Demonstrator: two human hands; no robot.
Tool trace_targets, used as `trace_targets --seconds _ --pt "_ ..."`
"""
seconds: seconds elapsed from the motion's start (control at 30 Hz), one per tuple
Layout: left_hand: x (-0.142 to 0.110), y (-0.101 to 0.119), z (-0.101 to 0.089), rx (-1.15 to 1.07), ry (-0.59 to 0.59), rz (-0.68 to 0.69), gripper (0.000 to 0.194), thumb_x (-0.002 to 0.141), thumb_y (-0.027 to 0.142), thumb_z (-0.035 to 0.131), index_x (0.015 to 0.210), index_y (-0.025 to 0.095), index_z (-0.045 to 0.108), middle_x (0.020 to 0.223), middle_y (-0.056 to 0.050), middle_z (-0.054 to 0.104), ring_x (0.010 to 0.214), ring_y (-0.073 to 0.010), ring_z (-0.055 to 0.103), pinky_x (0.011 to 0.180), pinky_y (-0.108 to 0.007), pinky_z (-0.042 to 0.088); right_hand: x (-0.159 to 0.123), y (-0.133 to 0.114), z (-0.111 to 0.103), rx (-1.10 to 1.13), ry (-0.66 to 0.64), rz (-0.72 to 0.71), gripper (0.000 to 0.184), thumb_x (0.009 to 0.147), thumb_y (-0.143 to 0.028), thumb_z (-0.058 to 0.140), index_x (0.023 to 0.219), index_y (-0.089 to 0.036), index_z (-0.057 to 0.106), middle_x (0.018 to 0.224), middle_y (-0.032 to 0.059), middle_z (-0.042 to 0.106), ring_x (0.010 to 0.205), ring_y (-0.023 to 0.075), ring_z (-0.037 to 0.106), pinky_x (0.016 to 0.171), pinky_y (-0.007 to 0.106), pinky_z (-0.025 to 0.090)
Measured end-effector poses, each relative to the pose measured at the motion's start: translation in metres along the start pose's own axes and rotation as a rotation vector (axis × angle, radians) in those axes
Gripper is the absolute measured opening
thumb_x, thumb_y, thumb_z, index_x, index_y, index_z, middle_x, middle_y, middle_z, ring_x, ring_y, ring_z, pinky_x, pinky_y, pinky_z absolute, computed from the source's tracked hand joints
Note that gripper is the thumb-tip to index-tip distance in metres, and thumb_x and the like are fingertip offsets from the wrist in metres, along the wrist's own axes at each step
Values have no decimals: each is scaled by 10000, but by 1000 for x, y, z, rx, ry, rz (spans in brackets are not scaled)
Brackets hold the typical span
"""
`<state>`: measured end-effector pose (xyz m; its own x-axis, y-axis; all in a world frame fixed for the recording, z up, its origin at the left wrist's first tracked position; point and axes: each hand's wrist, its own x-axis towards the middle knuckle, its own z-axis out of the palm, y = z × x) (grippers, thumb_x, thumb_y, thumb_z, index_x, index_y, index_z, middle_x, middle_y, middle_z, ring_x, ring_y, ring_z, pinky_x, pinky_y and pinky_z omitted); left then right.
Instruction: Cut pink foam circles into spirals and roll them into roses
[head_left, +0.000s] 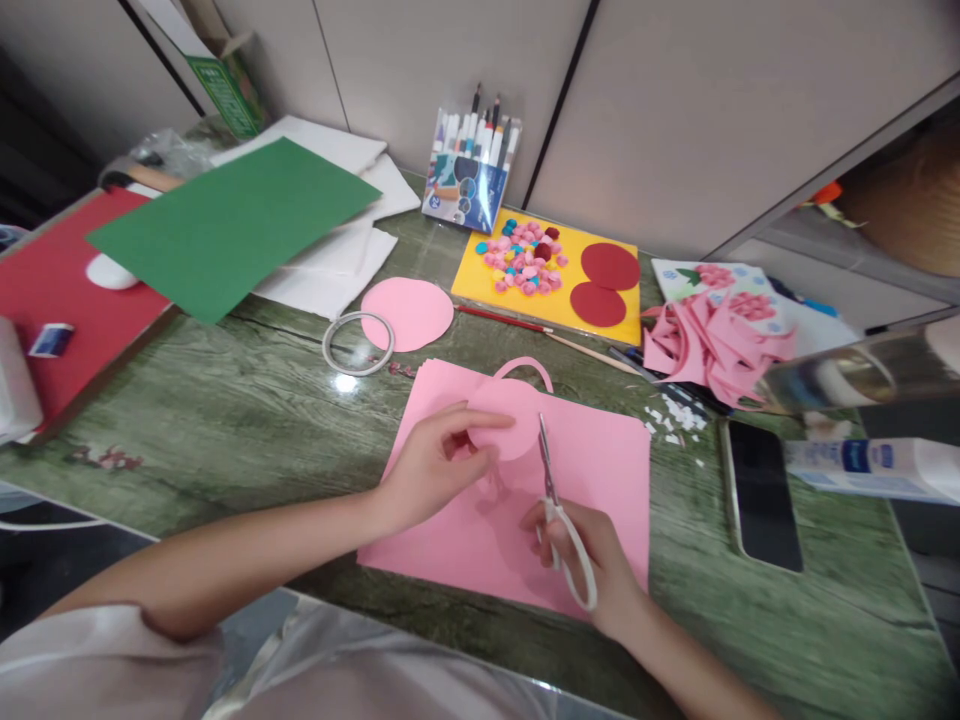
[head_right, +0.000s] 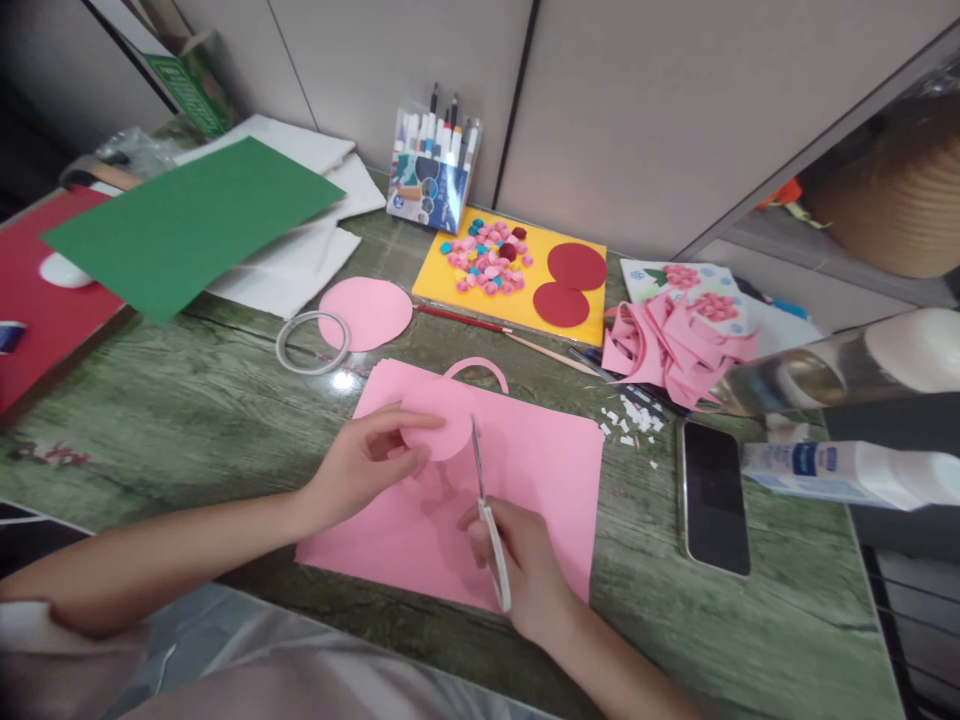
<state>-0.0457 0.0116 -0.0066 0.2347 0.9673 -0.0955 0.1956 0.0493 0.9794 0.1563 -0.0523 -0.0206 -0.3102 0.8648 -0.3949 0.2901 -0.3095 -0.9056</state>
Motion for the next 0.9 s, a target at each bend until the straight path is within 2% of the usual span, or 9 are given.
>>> trace_targets --seconds 0.17,0.37,0.6,0.9 --pt "0 2 -1 -4 -3 -14 319 722 91 557 997 222 653 961 -26 644 775 -124 522 631 -230 407 0 1 0 -1 2 10 496 815 -608 379 728 -151 550 544 -19 436 518 116 412 506 246 317" --pt "0 -1 2 -37 27 -34 265 729 178 599 985 215 658 913 -35 638 706 -112 512 586 -220 416 0 0 -1 -13 -8 -2 472 834 -580 374 724 -154 545 549 -22 436 522 114 414 512 245 320" --pt "-1 -1 2 -12 -15 -20 291 730 150 579 1002 225 652 857 -31 590 722 -118 516 594 -225 422 -1 2 -2 -18 -7 -21 517 817 -619 357 784 -147 566 556 -17 448 540 127 431 523 250 334" --pt "-1 0 1 -4 -18 -7 293 734 155 571 1009 218 652 899 -46 611 802 -145 524 636 -237 434 -1 -1 0 -23 3 3 517 817 -617 355 783 -146 565 560 -11 452 532 126 428 513 249 335"
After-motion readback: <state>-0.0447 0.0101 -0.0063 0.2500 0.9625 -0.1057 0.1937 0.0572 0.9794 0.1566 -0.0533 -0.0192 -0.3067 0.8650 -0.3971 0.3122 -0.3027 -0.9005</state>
